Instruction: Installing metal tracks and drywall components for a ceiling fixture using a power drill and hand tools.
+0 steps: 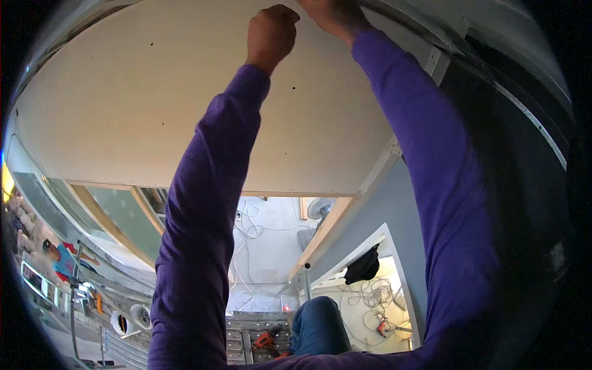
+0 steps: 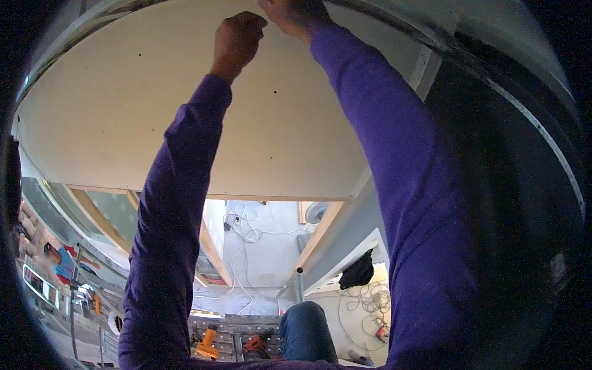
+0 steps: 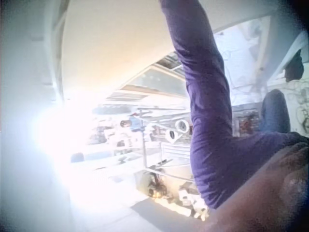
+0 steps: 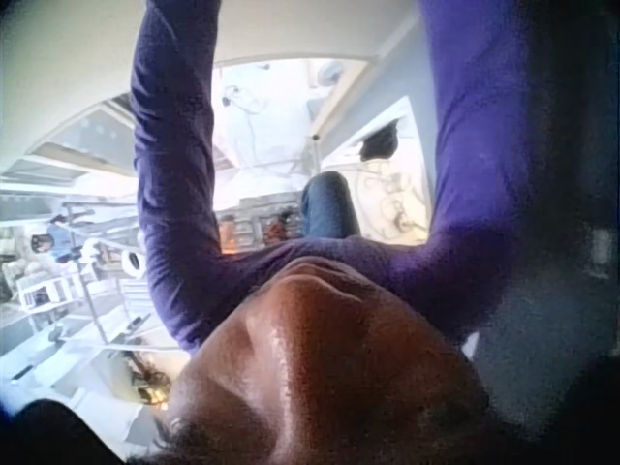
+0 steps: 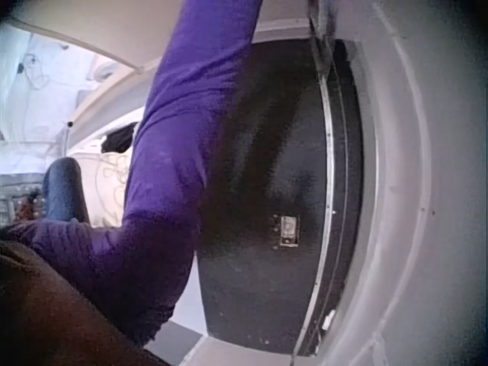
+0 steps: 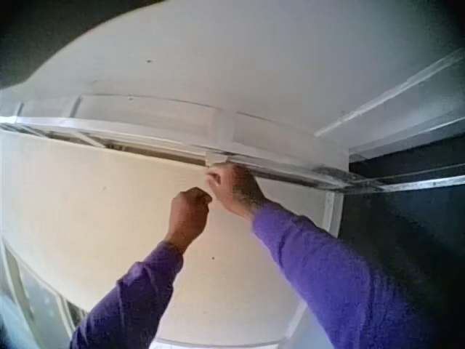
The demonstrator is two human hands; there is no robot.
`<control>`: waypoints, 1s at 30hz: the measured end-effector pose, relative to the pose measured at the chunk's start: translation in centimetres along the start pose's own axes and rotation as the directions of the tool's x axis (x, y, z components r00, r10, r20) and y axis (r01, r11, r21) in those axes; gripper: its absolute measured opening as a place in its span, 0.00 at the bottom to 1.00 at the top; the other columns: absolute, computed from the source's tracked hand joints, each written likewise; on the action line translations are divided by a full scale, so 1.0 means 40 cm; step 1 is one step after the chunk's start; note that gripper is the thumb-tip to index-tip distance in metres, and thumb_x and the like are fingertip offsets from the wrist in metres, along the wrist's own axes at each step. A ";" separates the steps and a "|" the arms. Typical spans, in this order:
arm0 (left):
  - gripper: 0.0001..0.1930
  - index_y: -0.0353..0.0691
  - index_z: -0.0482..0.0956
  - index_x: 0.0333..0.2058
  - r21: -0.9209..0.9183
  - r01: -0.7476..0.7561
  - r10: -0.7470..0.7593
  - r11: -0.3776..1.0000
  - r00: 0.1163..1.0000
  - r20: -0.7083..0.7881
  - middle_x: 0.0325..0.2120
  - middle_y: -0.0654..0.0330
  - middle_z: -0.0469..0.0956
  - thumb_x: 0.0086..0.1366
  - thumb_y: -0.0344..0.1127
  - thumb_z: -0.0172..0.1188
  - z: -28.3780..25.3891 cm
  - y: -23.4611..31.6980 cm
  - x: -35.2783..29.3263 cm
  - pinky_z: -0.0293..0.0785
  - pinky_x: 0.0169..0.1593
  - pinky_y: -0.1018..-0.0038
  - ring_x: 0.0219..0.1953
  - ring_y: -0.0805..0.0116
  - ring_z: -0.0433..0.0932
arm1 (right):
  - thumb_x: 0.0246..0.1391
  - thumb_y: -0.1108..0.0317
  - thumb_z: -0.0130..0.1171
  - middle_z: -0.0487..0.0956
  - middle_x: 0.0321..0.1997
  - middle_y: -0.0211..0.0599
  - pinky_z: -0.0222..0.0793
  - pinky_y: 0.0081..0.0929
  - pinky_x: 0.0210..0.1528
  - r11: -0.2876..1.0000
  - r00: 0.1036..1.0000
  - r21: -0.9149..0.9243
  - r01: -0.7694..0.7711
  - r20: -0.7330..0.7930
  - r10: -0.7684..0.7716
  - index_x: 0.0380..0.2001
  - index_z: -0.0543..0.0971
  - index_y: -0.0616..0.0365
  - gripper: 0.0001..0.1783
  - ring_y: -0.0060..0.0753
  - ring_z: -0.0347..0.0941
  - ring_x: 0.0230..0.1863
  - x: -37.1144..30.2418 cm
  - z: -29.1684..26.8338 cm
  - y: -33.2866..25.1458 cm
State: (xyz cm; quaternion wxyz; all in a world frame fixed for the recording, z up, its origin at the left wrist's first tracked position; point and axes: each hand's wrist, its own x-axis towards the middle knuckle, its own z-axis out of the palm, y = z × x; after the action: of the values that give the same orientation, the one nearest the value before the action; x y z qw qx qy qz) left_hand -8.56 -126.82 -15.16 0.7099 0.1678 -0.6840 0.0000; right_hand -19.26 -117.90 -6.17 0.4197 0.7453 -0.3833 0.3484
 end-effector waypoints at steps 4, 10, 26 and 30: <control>0.09 0.37 0.82 0.37 -0.293 0.142 -0.059 0.946 0.960 0.275 0.29 0.60 0.81 0.66 0.34 0.55 -0.040 0.016 0.004 0.71 0.36 0.74 0.30 0.70 0.77 | 0.57 0.65 0.56 0.77 0.29 0.45 0.72 0.39 0.41 1.000 0.964 0.018 -0.026 -0.264 0.030 0.32 0.78 0.63 0.10 0.47 0.77 0.37 -0.094 -0.055 0.009; 0.10 0.35 0.82 0.36 -0.458 0.405 -0.228 0.791 0.890 0.394 0.27 0.65 0.79 0.66 0.35 0.55 -0.071 0.039 -0.001 0.66 0.32 0.77 0.25 0.74 0.69 | 0.57 0.46 0.59 0.79 0.38 0.31 0.69 0.24 0.39 0.654 0.766 0.403 -0.640 0.396 0.506 0.41 0.79 0.62 0.26 0.23 0.75 0.40 -0.142 -0.032 -0.017; 0.12 0.40 0.81 0.41 0.266 -0.285 0.212 0.921 0.939 0.271 0.38 0.54 0.82 0.60 0.24 0.52 -0.066 -0.019 0.088 0.78 0.45 0.63 0.37 0.55 0.82 | 0.60 0.47 0.52 0.77 0.25 0.48 0.70 0.42 0.35 0.946 0.937 -0.147 -0.289 0.158 0.311 0.28 0.80 0.58 0.24 0.51 0.75 0.28 -0.232 -0.144 0.037; 0.10 0.38 0.79 0.33 0.254 -0.105 0.071 0.961 0.988 0.138 0.34 0.46 0.79 0.57 0.27 0.48 -0.077 -0.084 0.210 0.75 0.41 0.55 0.39 0.43 0.77 | 0.62 0.44 0.48 0.80 0.26 0.48 0.73 0.44 0.35 0.817 0.861 -0.358 -0.452 0.065 0.504 0.32 0.82 0.57 0.27 0.49 0.78 0.28 -0.248 -0.262 0.228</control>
State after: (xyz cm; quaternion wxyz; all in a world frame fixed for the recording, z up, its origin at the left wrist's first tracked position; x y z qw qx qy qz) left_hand -4.24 -131.20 -7.83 0.6357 0.2286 -0.7289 0.1109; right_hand -33.79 -109.02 -7.00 0.4057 0.5688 -0.6430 0.3138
